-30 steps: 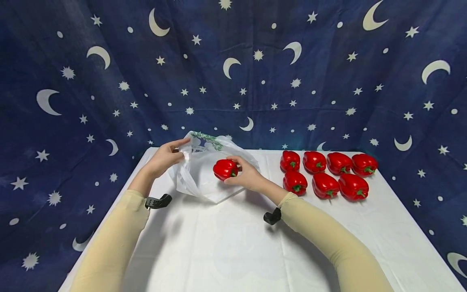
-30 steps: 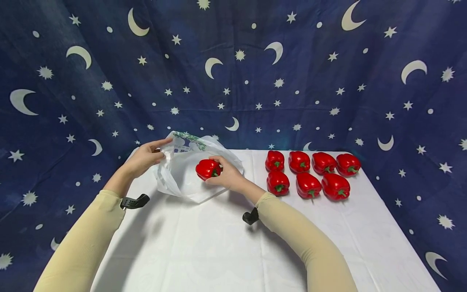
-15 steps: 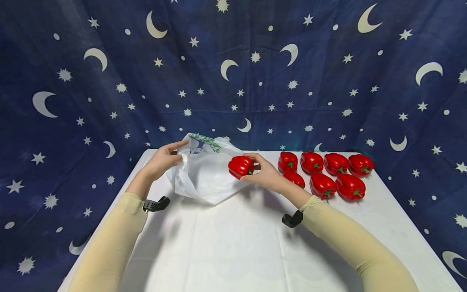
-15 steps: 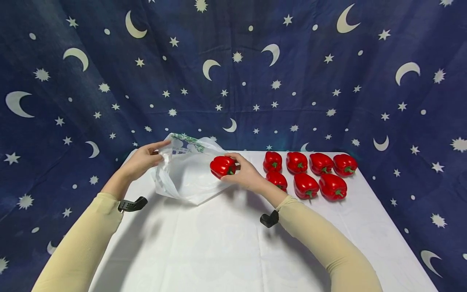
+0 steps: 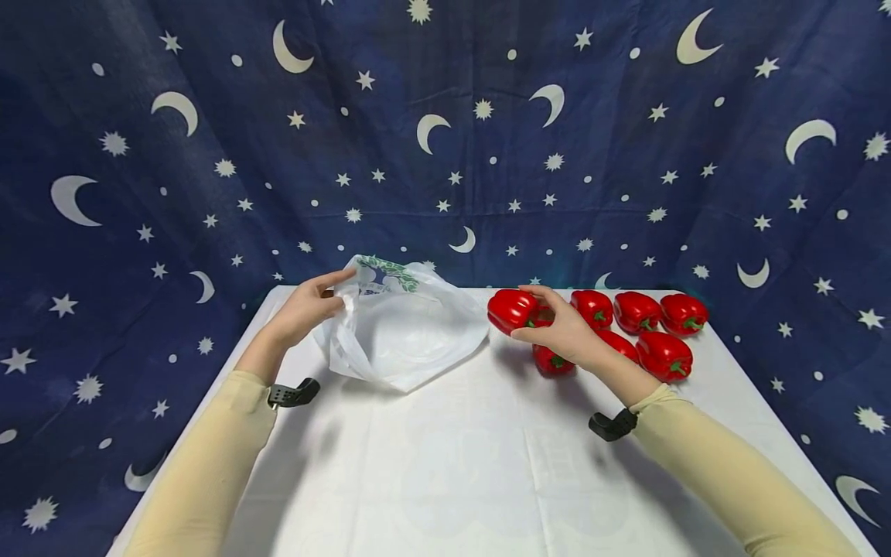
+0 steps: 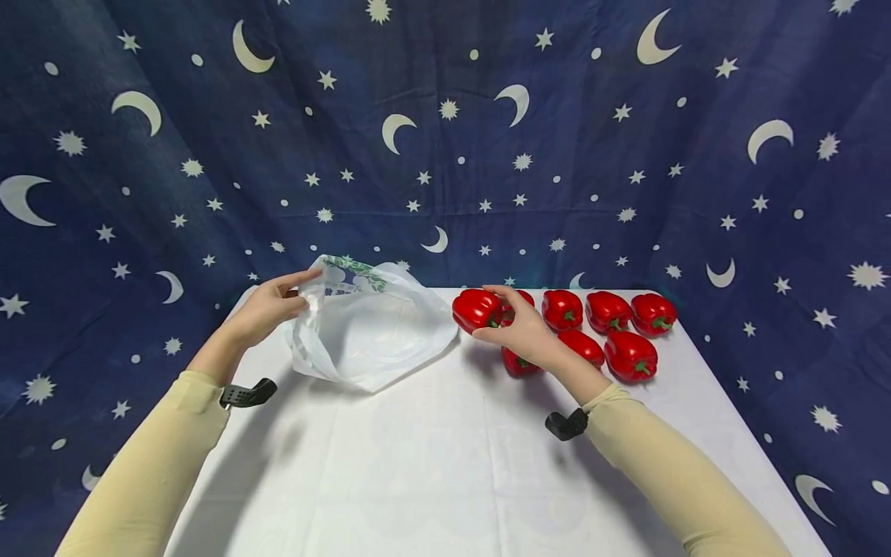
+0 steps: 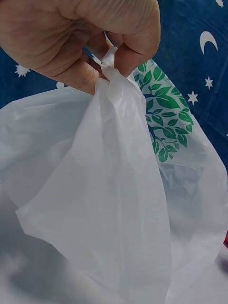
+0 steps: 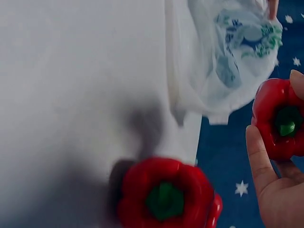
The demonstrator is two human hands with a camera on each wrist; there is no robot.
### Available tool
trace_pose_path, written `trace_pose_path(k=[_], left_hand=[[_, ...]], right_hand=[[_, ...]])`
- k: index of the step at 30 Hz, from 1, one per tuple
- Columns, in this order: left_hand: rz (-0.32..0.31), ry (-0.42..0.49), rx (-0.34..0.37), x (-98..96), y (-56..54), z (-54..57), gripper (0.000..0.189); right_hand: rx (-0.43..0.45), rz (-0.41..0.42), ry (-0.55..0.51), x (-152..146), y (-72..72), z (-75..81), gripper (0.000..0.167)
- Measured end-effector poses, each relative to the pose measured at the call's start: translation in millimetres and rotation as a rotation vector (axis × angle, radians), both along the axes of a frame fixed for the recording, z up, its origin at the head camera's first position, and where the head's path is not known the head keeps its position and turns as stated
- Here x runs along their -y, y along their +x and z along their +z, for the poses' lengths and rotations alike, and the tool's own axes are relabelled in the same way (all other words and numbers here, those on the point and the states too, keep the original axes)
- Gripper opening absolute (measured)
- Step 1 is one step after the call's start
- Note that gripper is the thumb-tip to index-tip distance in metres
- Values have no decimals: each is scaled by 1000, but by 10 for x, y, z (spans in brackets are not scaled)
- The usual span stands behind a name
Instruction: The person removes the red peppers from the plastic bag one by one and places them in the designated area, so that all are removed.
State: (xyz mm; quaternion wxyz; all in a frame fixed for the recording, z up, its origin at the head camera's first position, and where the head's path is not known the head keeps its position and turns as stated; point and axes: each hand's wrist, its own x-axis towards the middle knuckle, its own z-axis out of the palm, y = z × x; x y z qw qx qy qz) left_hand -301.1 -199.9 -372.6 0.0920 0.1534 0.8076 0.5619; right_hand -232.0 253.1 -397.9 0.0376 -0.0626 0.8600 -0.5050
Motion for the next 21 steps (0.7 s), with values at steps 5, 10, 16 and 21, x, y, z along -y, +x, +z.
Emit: trace_pose_path(k=[5,10,16,21], left_hand=[[-8,-1,-8,10,16,-3,66],[-15,-9,-13,28,11,-23,67],[-26,-23,-17,34,23,-13,67],[-31,-13,-11,43,33,-13,67]], right_hand=[[-17,-27,-2,-238,81,0,93],[-25,-82,9,-506,180,5,95],[-20,-172,14,-853,344,23,99],[-40,-247,44,-1124,412,20,98]])
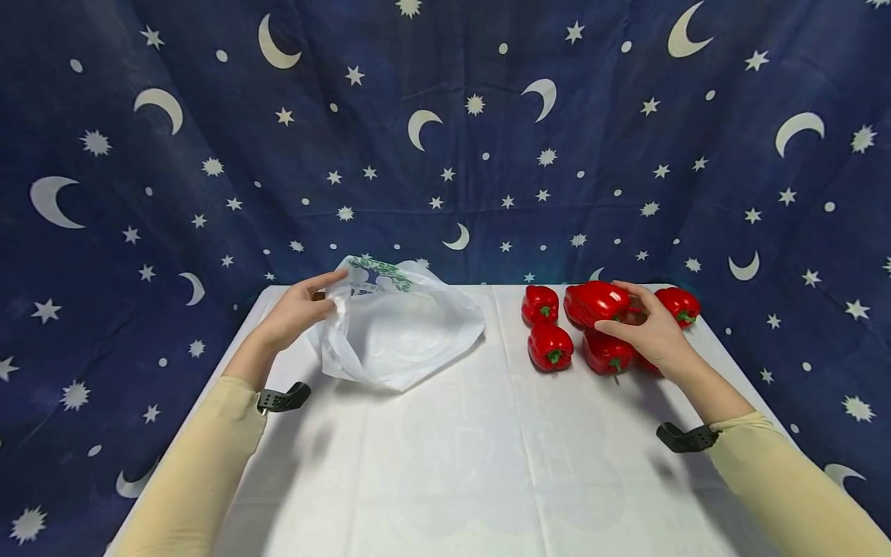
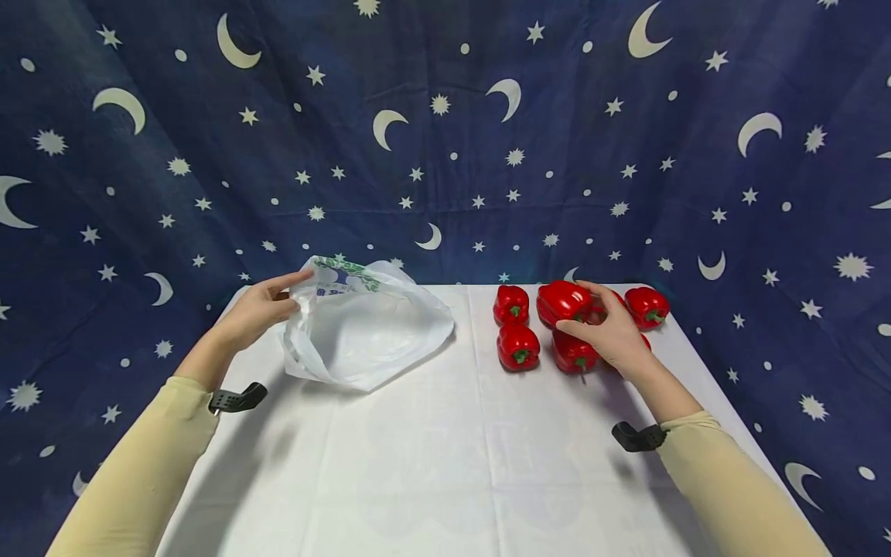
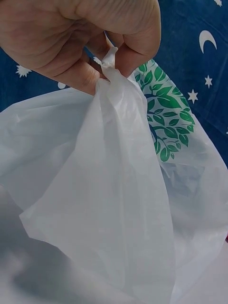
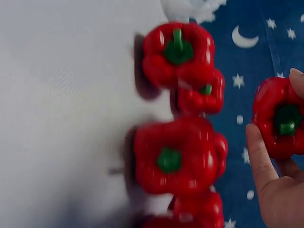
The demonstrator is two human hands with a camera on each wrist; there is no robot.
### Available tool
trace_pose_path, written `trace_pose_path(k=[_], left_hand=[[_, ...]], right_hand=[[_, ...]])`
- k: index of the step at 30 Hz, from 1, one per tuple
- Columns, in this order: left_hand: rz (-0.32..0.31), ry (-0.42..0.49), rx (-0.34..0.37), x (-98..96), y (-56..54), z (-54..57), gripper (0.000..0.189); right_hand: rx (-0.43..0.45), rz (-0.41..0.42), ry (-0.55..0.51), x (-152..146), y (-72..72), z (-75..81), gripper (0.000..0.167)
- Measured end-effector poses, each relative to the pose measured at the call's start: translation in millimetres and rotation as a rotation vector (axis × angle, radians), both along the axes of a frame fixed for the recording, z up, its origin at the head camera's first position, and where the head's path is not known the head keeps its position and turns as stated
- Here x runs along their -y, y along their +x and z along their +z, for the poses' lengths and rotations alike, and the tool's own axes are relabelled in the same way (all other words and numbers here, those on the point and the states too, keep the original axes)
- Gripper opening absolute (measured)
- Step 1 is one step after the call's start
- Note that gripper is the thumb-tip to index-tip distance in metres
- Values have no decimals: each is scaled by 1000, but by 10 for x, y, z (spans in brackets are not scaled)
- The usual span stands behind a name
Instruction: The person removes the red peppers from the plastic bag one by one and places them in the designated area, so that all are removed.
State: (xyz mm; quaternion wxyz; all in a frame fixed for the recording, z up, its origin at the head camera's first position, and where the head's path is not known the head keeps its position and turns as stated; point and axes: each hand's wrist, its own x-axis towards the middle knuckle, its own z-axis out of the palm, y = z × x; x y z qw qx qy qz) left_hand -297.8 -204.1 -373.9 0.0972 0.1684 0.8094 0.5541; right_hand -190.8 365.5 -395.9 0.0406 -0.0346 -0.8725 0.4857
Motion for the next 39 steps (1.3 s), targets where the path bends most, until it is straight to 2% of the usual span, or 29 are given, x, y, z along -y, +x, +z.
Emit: trace_pose_path(k=[3,16,20,28,39], left_hand=[[1,-1,5,5,0,-4,68],[-10,11,17,3,-9,-4,68],[-4,1,13,-11,-1,31,67],[-6,-10,12,-12,-13,34,68],[-17,10,12,-12,-9,28,67]], right_hand=[[0,-37,26,-139,20,1,99],[-28,-155,4,-702,162,-1,92],[-30,-195,-14,-876,198,-28,93],[5,-271,-10,-1145,236,-164,100],[54,-297,-15,-1390,315,-402,102]])
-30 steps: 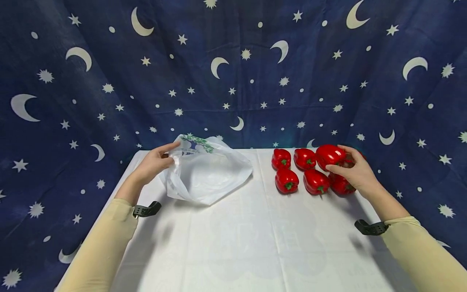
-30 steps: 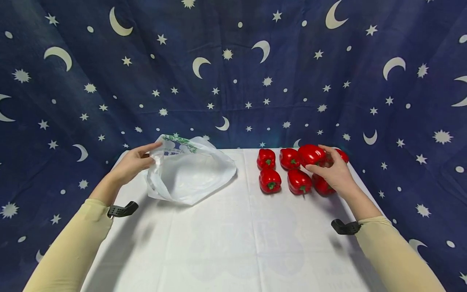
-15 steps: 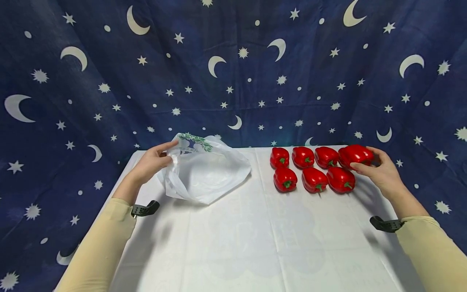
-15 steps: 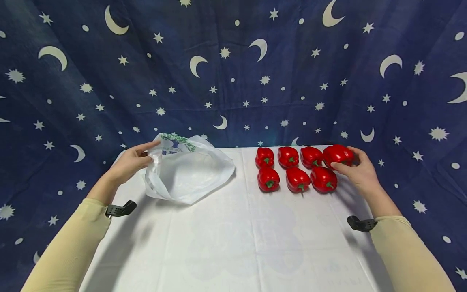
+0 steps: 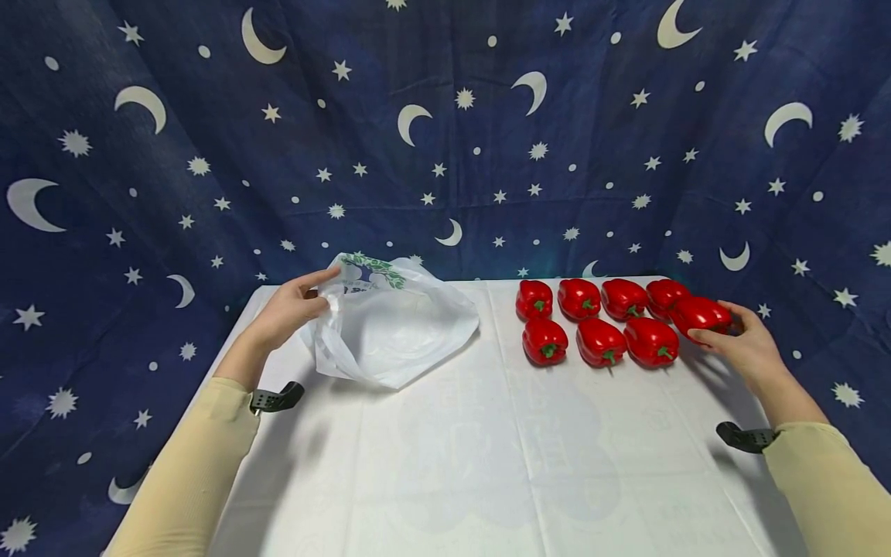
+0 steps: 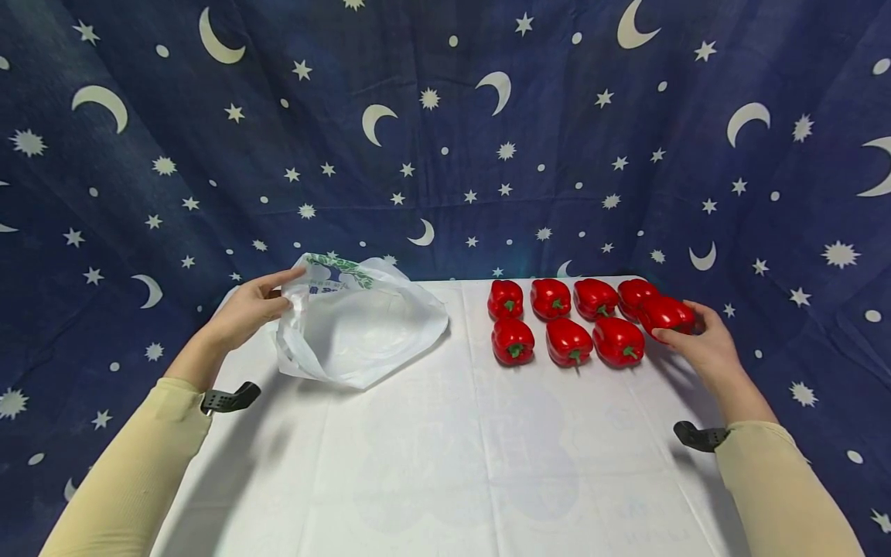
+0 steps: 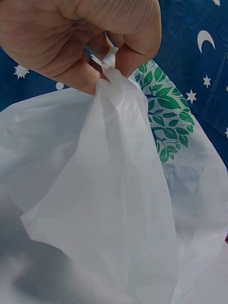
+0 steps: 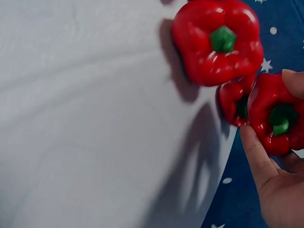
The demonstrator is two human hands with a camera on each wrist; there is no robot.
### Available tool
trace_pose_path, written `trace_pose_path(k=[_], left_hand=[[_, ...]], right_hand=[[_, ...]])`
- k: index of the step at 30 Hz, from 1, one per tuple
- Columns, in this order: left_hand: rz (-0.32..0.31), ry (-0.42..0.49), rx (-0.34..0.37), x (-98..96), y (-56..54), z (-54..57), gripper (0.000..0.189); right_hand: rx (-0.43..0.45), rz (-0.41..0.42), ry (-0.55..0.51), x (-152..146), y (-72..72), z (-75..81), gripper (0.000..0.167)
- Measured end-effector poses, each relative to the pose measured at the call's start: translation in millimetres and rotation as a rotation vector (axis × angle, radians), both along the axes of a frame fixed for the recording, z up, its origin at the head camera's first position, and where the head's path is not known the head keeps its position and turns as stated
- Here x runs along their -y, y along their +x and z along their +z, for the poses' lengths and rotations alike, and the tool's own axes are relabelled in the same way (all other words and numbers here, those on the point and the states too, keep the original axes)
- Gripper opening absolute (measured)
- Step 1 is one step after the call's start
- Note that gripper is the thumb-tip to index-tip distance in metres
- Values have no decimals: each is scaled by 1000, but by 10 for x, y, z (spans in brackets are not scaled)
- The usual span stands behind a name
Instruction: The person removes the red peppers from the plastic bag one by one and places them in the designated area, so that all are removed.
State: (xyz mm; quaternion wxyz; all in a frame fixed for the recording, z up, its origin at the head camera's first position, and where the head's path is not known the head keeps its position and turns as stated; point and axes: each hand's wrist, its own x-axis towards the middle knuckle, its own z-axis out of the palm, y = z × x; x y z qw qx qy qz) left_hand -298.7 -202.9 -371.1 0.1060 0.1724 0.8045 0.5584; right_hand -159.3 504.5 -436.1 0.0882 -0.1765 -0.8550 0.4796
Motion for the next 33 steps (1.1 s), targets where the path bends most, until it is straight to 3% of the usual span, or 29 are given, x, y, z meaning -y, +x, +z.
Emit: trace_pose_path(k=[18,33], left_hand=[[8,-4,15,-7,-4,-22,68],[20,-31,-2,-3,-13,-48,70]], right_hand=[[79,-49,-58,-122,96,-253,100],[56,-68,-84,-103,68,-337,99]])
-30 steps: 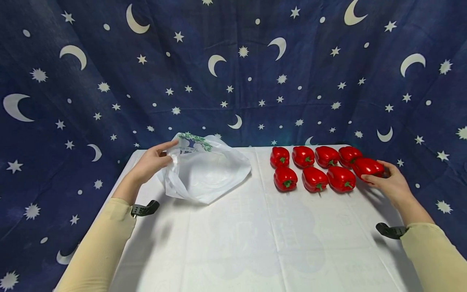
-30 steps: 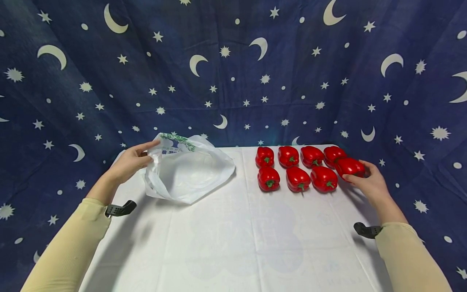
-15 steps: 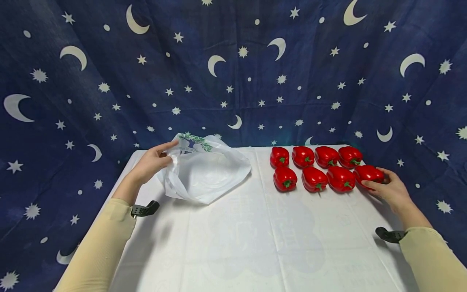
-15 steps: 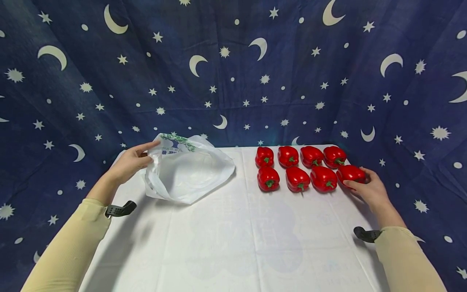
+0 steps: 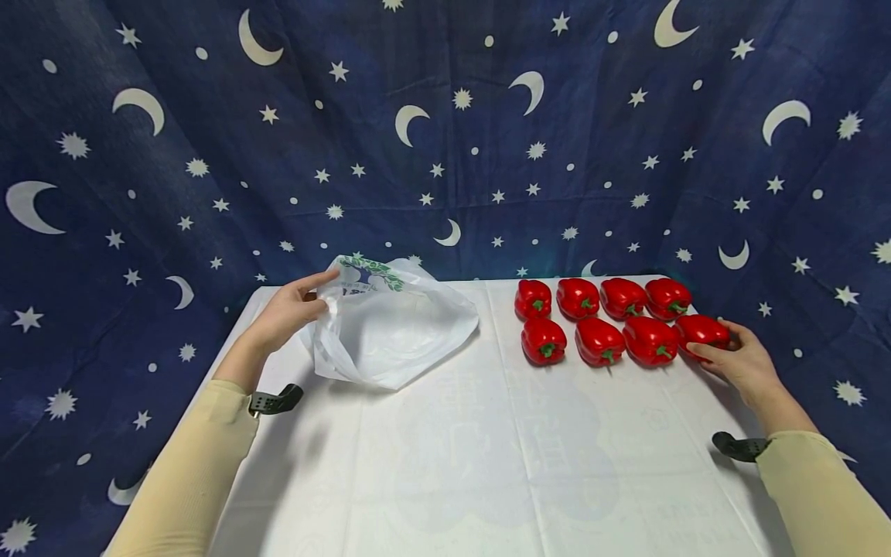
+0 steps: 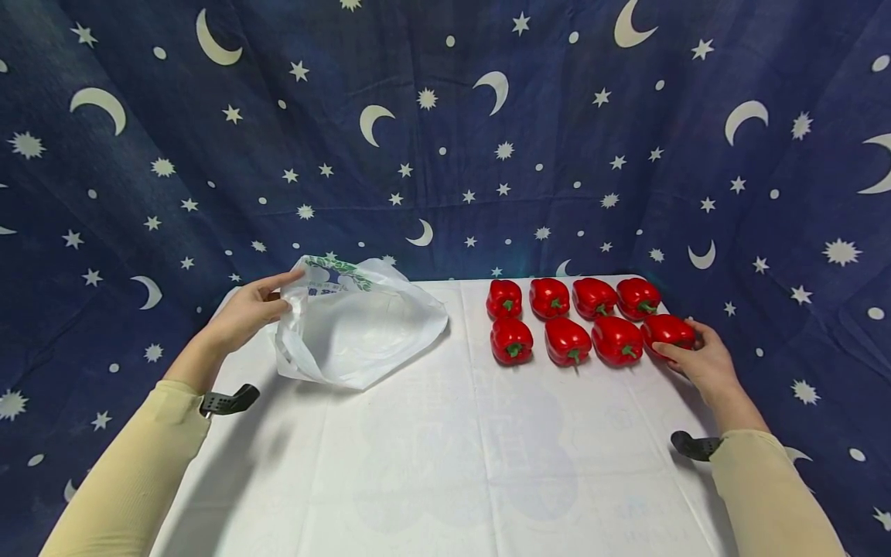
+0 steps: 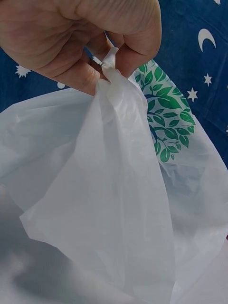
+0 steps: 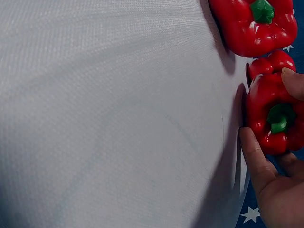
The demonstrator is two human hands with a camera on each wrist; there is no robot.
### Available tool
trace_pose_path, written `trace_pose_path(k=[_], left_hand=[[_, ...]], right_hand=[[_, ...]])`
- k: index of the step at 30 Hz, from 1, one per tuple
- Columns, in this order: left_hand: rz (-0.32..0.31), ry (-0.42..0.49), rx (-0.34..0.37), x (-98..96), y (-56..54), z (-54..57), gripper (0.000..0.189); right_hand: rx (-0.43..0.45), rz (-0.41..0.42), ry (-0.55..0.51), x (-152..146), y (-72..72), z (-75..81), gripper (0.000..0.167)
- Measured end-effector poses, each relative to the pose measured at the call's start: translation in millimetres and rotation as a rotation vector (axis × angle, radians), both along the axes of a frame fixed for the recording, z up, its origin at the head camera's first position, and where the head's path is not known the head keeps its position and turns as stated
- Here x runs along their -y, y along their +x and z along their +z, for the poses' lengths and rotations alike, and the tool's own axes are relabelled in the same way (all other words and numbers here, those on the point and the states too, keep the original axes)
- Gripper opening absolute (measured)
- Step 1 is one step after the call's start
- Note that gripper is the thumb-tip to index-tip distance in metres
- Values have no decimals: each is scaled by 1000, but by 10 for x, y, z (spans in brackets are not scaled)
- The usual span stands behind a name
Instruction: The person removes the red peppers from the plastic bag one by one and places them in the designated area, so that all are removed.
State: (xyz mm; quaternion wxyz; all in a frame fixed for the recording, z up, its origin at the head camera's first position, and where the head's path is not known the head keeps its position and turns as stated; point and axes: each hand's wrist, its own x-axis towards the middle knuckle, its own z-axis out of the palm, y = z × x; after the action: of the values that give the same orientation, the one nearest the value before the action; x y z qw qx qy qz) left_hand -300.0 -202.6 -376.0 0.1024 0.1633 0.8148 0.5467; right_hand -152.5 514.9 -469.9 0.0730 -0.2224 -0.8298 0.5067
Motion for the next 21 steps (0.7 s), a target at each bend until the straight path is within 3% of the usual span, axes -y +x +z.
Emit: trace_pose_path(k=[15,21], left_hand=[[4,-21,4,2,25,12,70],[10,-26,11,-2,32,20,70]], right_hand=[[5,21,25,-6,-3,-10,100],[33,36,89,1,-8,-6,101]])
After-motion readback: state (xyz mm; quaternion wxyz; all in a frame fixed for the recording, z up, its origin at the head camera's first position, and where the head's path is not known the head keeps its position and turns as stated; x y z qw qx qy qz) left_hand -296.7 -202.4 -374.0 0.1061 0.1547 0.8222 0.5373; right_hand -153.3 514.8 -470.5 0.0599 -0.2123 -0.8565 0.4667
